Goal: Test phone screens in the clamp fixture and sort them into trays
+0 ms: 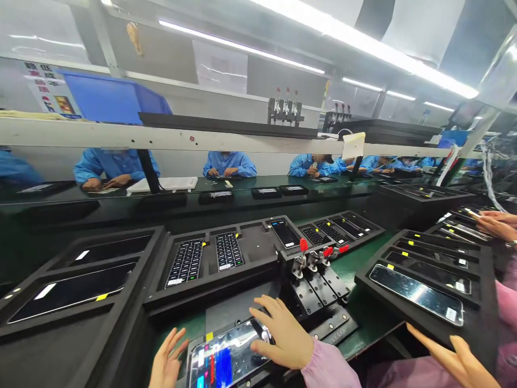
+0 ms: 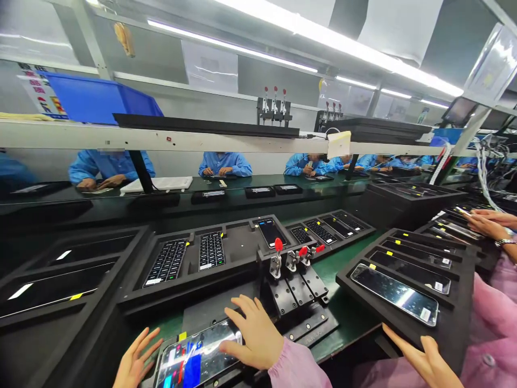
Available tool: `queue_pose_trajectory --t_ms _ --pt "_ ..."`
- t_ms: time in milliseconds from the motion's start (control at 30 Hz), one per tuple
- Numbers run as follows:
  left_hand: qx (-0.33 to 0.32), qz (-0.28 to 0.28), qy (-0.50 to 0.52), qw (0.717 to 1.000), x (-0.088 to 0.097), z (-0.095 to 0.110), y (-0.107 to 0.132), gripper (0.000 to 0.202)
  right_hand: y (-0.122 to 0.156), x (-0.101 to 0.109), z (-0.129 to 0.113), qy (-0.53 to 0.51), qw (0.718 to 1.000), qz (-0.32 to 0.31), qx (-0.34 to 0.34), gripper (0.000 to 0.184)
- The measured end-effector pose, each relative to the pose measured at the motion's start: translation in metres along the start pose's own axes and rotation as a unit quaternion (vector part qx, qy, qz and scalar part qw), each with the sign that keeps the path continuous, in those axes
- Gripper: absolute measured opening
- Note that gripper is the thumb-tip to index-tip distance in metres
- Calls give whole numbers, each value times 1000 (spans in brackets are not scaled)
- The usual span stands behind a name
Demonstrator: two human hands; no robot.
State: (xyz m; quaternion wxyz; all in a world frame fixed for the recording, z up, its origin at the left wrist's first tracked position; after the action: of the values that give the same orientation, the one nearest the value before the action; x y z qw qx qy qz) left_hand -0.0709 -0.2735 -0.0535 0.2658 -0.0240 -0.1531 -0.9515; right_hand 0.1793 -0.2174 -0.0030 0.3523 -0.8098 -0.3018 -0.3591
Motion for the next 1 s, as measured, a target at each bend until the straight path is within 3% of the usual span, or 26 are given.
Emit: queue_pose_trajectory --t_ms 100,233,267,333,433,500,667,1000 --pt "68 22 67 995 8 -4 -9 77 2 -8 7 -36 999 -8 9 30" --pt "98 46 106 988 9 -7 -12 75 2 -10 15 -106 988 103 -45 20" --pt "98 51 110 988 8 -7 -12 75 1 -10 18 -117 986 100 -65 22" --pt "97 57 114 987 6 -9 -14 74 -4 -11 23 -122 988 39 -83 42" --pt "99 54 112 987 7 -17 -20 78 -8 -13 28 -90 991 -64 -73 65" --pt "100 46 106 988 9 -25 -25 81 -9 -14 30 -74 990 -98 -67 71" --pt "105 33 109 988 11 -36 -30 83 -6 -17 32 -67 989 -119 -61 73" --pt "59 37 147 987 7 -25 -8 70 -3 -17 34 -73 986 -134 -67 70"
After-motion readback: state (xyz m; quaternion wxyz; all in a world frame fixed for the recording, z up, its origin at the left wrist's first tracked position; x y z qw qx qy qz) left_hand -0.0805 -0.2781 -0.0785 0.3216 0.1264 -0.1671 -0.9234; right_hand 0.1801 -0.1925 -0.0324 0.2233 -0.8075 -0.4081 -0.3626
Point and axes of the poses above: each hand's wrist, its own y-axis away from the middle knuckle, its own x-axis out of the back of the hand, z = x × y, the point moved 1 cm from there along -y, towards the middle knuckle, and after that the axes turned 14 degrees about x, right-handed, at the moved point
